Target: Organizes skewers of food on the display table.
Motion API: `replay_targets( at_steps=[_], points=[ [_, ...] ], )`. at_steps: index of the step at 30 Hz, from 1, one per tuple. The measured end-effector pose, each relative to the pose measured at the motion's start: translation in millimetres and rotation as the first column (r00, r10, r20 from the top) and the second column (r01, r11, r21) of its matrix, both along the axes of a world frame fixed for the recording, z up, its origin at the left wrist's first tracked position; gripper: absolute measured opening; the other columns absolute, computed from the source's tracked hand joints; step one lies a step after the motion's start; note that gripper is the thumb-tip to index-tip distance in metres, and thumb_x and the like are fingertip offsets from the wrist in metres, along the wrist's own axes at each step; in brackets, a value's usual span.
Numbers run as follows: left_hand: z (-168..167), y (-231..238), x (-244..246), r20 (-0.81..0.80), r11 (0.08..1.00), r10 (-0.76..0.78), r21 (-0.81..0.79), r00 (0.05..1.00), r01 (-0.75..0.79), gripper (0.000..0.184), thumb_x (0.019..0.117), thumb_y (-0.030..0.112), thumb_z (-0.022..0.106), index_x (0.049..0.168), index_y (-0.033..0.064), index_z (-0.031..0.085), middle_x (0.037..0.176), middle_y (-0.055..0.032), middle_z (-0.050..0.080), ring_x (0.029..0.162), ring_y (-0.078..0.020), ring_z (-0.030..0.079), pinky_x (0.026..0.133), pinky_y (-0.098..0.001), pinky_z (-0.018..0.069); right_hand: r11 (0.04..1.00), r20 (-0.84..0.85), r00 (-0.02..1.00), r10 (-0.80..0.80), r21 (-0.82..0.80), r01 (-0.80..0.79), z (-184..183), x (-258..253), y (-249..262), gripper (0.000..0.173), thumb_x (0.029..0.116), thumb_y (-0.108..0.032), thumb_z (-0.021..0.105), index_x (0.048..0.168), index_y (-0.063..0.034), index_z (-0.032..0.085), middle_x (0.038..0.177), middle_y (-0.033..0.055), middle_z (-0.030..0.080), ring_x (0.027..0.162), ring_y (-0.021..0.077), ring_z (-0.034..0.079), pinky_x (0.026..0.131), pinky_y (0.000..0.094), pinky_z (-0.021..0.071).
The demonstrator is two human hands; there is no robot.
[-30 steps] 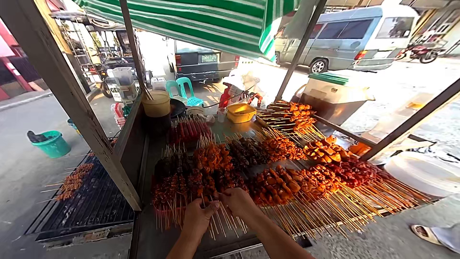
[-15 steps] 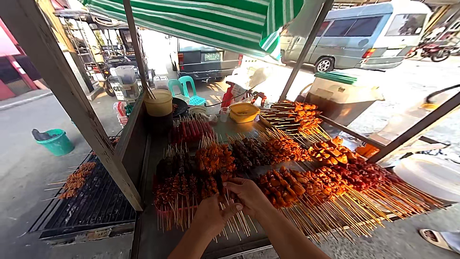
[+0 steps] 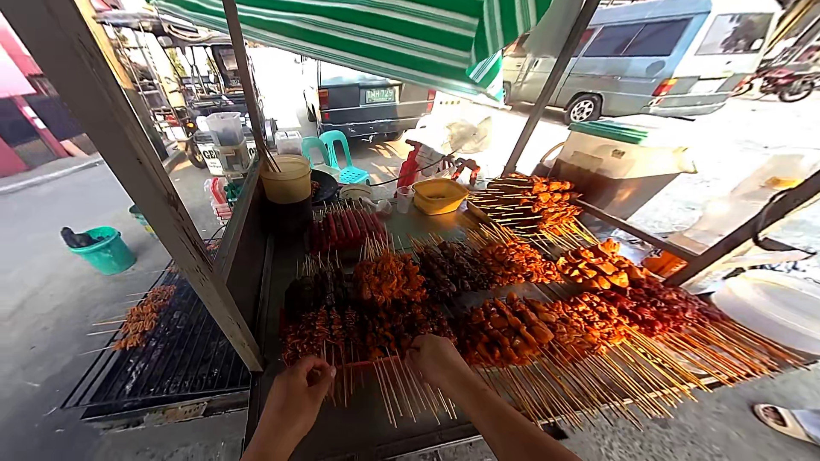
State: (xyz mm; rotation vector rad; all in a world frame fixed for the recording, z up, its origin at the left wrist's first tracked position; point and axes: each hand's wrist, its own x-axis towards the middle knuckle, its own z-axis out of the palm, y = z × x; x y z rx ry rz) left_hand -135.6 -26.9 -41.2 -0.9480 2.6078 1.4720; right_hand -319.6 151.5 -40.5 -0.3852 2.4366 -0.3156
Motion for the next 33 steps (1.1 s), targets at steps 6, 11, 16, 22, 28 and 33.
replay_targets(
  at_steps=[6,11,16,22,28,33],
  points=[
    [-35,-49,27,0.186,0.896,0.237,0.338,0.954,-0.289,0.035,0.1101,0.026,0.048,0.134,0.0011,0.053,0.104,-0.0143,0.066,0.072,-0.0199,0.067,0.065,-0.0341,0.057,0.975,-0.071,0.997,-0.026,-0.224,0.01,36,25,-23,0.036,0.1082,-0.028,0.054,0.131,-0.0022,0.063,0.124,0.0182,0.067,0.113,0.0287,0.066,0.1,0.0453,0.0508],
    [-50,-45,25,0.214,0.667,0.22,0.679,0.952,-0.307,0.041,0.1119,0.029,0.041,0.146,0.0056,0.041,0.12,-0.0177,0.064,0.08,-0.0214,0.069,0.069,-0.0333,0.0578,0.966,0.238,0.963,-0.13,-0.187,0.176,6,52,-67,0.05,0.1077,-0.024,0.052,0.151,-0.01,0.033,0.126,0.0186,0.061,0.09,0.0234,0.073,0.076,0.0371,0.0608],
    [-64,-47,16,0.238,0.437,0.291,0.829,0.927,-0.35,0.033,0.1094,0.022,0.046,0.137,0.0031,0.048,0.111,-0.0169,0.064,0.082,-0.023,0.07,0.071,-0.034,0.0591,0.765,0.5,0.784,-0.368,-0.316,0.561,-26,77,-70,0.058,0.1088,-0.016,0.05,0.158,-0.012,0.02,0.131,0.025,0.053,0.091,0.0304,0.072,0.073,0.0403,0.0619],
    [-82,-51,7,0.223,0.313,0.283,0.898,0.933,-0.309,0.027,0.1092,0.022,0.046,0.125,0.0012,0.054,0.102,-0.0142,0.068,0.086,-0.0231,0.071,0.075,-0.0356,0.06,0.588,0.674,0.612,-0.414,-0.314,0.745,-51,92,-72,0.042,0.1105,-0.03,0.049,0.148,-0.0121,0.044,0.134,0.0189,0.059,0.109,0.0312,0.065,0.082,0.0438,0.0548],
    [-88,-44,-6,0.203,0.247,0.353,0.921,0.913,-0.3,0.024,0.1028,0.007,0.057,0.126,0.0008,0.053,0.099,-0.0153,0.068,0.084,-0.0219,0.07,0.074,-0.0326,0.0603,0.378,0.756,0.509,-0.41,-0.368,0.85,-73,90,-79,0.03,0.1088,-0.019,0.053,0.137,-0.0075,0.048,0.101,0.0134,0.064,0.075,0.0184,0.065,0.063,0.0311,0.0543],
    [-80,-42,5,0.18,0.349,0.28,0.896,0.943,-0.275,0.026,0.1013,0.002,0.059,0.125,0.0016,0.05,0.09,-0.0119,0.068,0.08,-0.0195,0.071,0.073,-0.0312,0.0609,0.474,0.738,0.547,-0.395,-0.347,0.809,-63,96,-65,0.031,0.1082,-0.019,0.054,0.136,-0.0065,0.049,0.094,0.0113,0.065,0.068,0.0165,0.065,0.059,0.029,0.0551]
  ],
)
